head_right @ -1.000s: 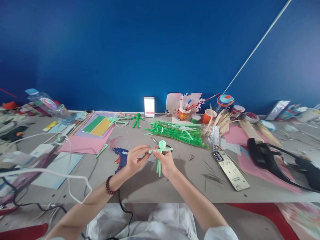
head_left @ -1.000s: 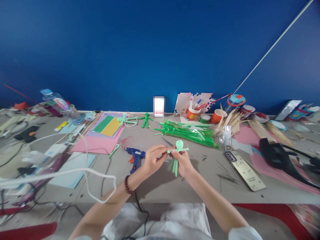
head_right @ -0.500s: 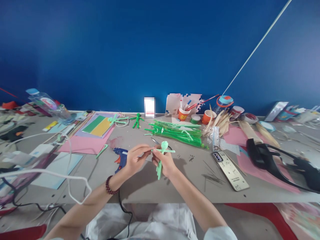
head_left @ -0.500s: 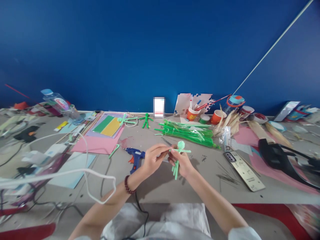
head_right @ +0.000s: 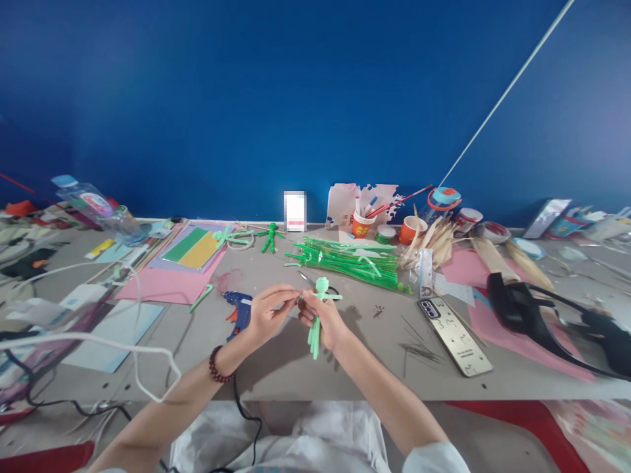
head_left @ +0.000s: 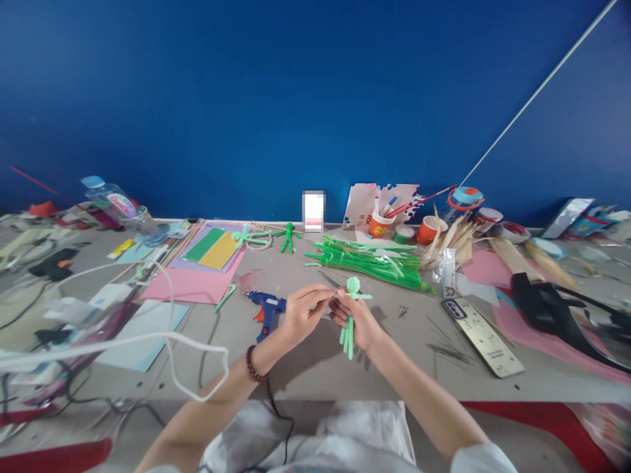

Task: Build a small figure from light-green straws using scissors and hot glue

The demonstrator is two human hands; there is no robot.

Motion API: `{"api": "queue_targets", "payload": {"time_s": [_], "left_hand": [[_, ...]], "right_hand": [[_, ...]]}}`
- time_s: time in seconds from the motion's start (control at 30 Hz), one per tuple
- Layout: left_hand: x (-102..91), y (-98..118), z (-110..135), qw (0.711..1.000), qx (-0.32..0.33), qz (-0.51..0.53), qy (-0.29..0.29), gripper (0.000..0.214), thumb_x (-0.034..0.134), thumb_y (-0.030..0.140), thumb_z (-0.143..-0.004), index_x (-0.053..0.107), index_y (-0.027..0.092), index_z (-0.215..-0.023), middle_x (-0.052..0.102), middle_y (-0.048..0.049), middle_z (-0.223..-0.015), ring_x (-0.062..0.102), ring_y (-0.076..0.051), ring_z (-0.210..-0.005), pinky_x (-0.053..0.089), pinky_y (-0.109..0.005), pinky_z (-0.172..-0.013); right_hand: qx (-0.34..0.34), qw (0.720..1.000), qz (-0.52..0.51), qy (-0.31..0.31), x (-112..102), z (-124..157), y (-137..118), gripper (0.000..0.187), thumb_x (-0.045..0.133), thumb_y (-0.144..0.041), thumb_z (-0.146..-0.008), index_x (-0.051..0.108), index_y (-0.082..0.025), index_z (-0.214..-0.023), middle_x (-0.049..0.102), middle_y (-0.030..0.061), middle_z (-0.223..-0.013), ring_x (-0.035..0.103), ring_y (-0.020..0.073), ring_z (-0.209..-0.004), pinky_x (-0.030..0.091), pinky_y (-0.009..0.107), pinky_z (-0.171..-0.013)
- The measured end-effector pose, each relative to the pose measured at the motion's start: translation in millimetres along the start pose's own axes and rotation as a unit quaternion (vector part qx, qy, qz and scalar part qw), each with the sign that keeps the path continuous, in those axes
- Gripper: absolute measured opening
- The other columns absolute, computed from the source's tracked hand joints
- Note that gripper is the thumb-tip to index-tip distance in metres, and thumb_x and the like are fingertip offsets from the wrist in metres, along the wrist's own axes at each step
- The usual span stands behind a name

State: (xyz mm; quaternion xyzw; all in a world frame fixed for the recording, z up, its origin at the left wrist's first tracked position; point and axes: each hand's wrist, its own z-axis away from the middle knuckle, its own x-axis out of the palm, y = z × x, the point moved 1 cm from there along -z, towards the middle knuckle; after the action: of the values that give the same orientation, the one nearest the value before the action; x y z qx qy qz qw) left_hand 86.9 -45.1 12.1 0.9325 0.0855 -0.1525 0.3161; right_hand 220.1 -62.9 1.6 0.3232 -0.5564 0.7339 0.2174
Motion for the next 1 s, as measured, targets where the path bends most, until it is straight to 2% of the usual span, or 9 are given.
{"api": "queue_targets", "payload": {"time_s": [0.3, 0.57, 0.77, 1.0], "left_hand": [[-0.3, 6.9, -0.3, 0.997, -0.067, 0.039, 0.016, 0.01, 0.059, 0.016, -0.078, 0.069, 0.017, -0.081, 0.07, -0.0066, -0.08, 0.065, -0.014, -0.071, 0.053, -0.024, -0.065], [5.2, 5.7, 6.8, 0.979, -0.164, 0.119, 0.029, 0.009, 0.061, 0.019, -0.078, 0.069, 0.016, -0.08, 0.068, -0.0071, -0.08, 0.063, -0.013, -0.07, 0.051, -0.022, -0.06], [9.3, 5.7, 10.1, 0.945, -0.253, 0.203, 0.033, 0.015, 0.063, 0.028, -0.077, 0.07, 0.015, -0.078, 0.066, -0.0077, -0.08, 0.062, -0.012, -0.063, 0.05, -0.021, -0.052], [13.5, 7.4, 10.3, 0.905, -0.307, 0.29, 0.046, 0.014, 0.066, 0.029, -0.075, 0.07, 0.016, -0.079, 0.064, -0.0057, -0.081, 0.058, -0.009, -0.057, 0.049, -0.02, -0.046]], "right_hand": [[-0.027, 0.999, 0.024, 0.025, 1.2, 1.8, -1.1, 0.034, 0.079, -0.031, -0.062, 0.048, -0.019, -0.063, 0.03, -0.0101, -0.045, 0.022, 0.0042, -0.042, 0.02, 0.016, -0.036], [-0.073, 0.993, 0.074, 0.051, 2.6, 3.9, 0.6, 0.035, 0.078, -0.039, -0.061, 0.049, -0.019, -0.064, 0.033, -0.0089, -0.046, 0.027, 0.0047, -0.042, 0.02, 0.018, -0.037], [-0.117, 0.983, 0.124, 0.071, -0.5, 2.6, 3.6, 0.034, 0.074, -0.043, -0.064, 0.051, -0.018, -0.065, 0.039, -0.0079, -0.045, 0.033, 0.0052, -0.04, 0.02, 0.02, -0.038], [-0.15, 0.973, 0.154, 0.08, 0.0, 3.4, 3.8, 0.032, 0.072, -0.042, -0.066, 0.051, -0.018, -0.066, 0.045, -0.0067, -0.045, 0.034, 0.0054, -0.038, 0.021, 0.02, -0.037]]}}
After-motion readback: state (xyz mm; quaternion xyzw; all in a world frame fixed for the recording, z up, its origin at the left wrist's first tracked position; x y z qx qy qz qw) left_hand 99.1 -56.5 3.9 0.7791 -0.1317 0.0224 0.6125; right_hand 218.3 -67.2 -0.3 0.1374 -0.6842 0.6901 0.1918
